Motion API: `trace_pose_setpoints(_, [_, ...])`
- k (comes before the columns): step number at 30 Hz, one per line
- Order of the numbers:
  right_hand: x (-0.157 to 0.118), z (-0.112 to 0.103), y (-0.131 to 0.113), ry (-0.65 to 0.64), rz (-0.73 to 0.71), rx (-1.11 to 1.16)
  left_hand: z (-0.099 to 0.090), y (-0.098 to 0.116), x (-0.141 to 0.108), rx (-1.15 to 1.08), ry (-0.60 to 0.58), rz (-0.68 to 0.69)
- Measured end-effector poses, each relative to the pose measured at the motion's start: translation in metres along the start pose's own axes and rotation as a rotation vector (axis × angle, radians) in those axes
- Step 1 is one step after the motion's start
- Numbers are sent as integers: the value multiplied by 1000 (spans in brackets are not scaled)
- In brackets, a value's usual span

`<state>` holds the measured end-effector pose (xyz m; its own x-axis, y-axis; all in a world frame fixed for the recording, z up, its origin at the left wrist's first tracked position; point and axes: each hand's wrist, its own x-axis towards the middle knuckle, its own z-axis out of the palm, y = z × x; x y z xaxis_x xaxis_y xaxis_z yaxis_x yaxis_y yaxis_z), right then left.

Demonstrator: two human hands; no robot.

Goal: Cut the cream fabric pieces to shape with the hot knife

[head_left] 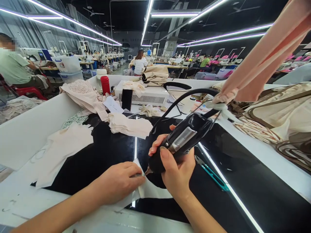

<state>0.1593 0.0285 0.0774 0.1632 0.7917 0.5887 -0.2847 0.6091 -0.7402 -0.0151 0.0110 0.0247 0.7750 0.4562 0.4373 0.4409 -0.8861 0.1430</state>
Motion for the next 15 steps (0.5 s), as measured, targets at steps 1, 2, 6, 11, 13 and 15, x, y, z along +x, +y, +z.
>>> trace_pose_setpoints(1, [0,0,-1,0,1,-5,0,0,0,-1,0,-3])
trace_pose_setpoints(2, [0,-1,-2,2,2,-7,0,-1,-1,0,-1,-6])
trace_pose_setpoints(6, [-1,-5,-8,31,15,-6,-1,-1,-1,11,-8,4])
trace_pose_setpoints(11, [-5,-6,-9,14,8,-7,-2,0,-2,7,-16,-14])
trace_pose_setpoints(13, [-6,-5,-8,14,8,-20,-3,0,-2,10,-8,-11])
trace_pose_setpoints(15, [-7,-4,-9,21,9,-32,-4,-1,-2,15,-12,-7])
